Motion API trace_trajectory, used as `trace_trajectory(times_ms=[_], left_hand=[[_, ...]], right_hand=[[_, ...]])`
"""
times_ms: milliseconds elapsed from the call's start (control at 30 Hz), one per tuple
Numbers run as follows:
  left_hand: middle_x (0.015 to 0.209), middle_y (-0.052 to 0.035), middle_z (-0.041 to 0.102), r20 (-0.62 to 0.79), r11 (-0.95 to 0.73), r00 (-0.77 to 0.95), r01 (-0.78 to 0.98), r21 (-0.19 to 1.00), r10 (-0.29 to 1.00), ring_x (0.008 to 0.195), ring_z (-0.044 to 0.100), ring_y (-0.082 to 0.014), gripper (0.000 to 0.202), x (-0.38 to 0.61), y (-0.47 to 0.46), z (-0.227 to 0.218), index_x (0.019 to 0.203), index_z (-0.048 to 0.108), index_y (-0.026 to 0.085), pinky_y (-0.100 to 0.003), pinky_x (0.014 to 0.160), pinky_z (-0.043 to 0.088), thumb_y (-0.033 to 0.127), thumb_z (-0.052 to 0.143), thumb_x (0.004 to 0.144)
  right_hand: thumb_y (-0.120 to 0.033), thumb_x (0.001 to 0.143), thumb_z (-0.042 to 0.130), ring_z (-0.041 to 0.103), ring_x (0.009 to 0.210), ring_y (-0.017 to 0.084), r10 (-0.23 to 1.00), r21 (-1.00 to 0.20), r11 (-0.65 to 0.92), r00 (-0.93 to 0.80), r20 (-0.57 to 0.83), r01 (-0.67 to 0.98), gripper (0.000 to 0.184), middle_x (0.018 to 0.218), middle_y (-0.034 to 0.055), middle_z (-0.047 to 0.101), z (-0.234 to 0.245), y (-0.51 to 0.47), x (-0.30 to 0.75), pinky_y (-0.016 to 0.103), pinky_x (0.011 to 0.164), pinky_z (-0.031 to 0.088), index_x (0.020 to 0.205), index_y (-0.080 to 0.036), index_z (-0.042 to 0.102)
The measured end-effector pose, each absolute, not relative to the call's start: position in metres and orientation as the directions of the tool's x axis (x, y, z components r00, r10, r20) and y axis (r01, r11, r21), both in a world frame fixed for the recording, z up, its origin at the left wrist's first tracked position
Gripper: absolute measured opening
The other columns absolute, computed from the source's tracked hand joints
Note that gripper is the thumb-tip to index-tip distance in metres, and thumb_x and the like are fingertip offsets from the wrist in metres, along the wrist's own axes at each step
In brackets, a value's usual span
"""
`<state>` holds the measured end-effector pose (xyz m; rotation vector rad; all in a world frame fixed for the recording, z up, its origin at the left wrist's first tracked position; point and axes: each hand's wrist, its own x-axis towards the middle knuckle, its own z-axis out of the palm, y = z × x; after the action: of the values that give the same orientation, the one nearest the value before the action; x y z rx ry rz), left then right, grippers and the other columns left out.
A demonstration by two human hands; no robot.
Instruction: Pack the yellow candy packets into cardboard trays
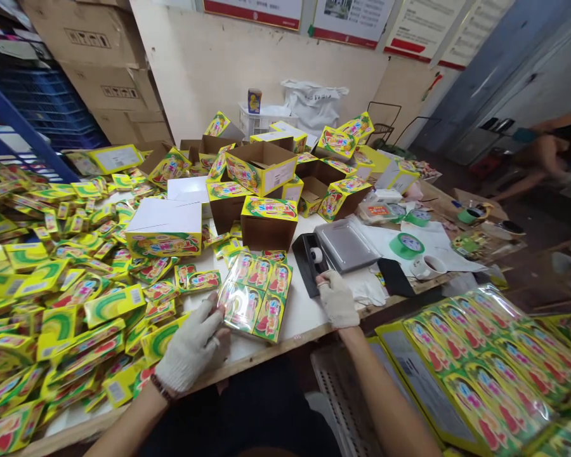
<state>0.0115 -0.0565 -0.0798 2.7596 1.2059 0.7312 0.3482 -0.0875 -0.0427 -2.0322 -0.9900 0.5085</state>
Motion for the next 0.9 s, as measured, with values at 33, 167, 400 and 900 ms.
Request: trace_trajectory(times_ms=[33, 167, 400, 900], left_hand=[[0.133, -0.0137, 0.052, 0.429, -0.728, 0.61, 0.656, 0.199, 0.666, 0.116, 0.057, -0.0249, 0.024, 0.008, -0.065, -0.084, 0.109, 0.062, 0.018, -0.032, 0.089, 0.053, 0.02, 0.047, 0.091], [0.119, -0.012, 0.059, 0.488, -0.771, 0.622, 0.606, 0.194, 0.612, 0.11, 0.061, -0.0196, 0.037, 0.015, -0.094, -0.094, 0.115, 0.059, 0.019, -0.026, 0.087, 0.054, 0.005, 0.04, 0.087], [0.105, -0.0098, 0.06, 0.636, -0.773, 0.48, 0.548, 0.32, 0.604, 0.09, 0.063, -0.0147, 0.013, 0.06, -0.115, -0.095, 0.088, 0.06, 0.019, -0.02, 0.075, 0.054, 0.016, 0.048, 0.092], [0.071, -0.0017, 0.052, 0.576, -0.74, 0.477, 0.528, 0.416, 0.664, 0.063, 0.049, -0.012, 0.023, 0.07, -0.11, -0.09, 0.068, 0.052, 0.019, -0.022, 0.055, 0.038, 0.013, 0.049, 0.09]], right_hand=[[-0.035, 0.08, 0.05, 0.059, 0.083, 0.023, 0.762, -0.764, -0.346, 0.638, 0.109, 0.544, 0.018, 0.085, 0.0084, 0.066, -0.042, -0.091, 0.359, 0.034, 0.076, 0.044, 0.083, -0.02, 0.06], [-0.039, 0.079, 0.047, 0.059, 0.09, 0.027, 0.769, -0.664, -0.371, 0.616, 0.171, 0.649, 0.027, 0.09, 0.0145, 0.069, -0.046, -0.092, 0.402, 0.036, 0.079, 0.043, 0.076, -0.019, 0.065], [-0.045, 0.068, 0.059, 0.063, 0.078, 0.023, 0.838, -0.751, -0.376, 0.545, -0.027, 0.543, 0.025, 0.077, 0.0066, 0.071, -0.062, -0.08, 0.414, 0.033, 0.073, 0.047, 0.064, -0.022, 0.065], [-0.055, 0.069, 0.056, 0.043, 0.044, 0.012, 0.702, -0.909, -0.408, 0.665, -0.255, 0.082, 0.034, 0.05, -0.0024, 0.049, -0.091, -0.129, 0.37, 0.025, 0.044, 0.034, 0.062, -0.023, 0.048]])
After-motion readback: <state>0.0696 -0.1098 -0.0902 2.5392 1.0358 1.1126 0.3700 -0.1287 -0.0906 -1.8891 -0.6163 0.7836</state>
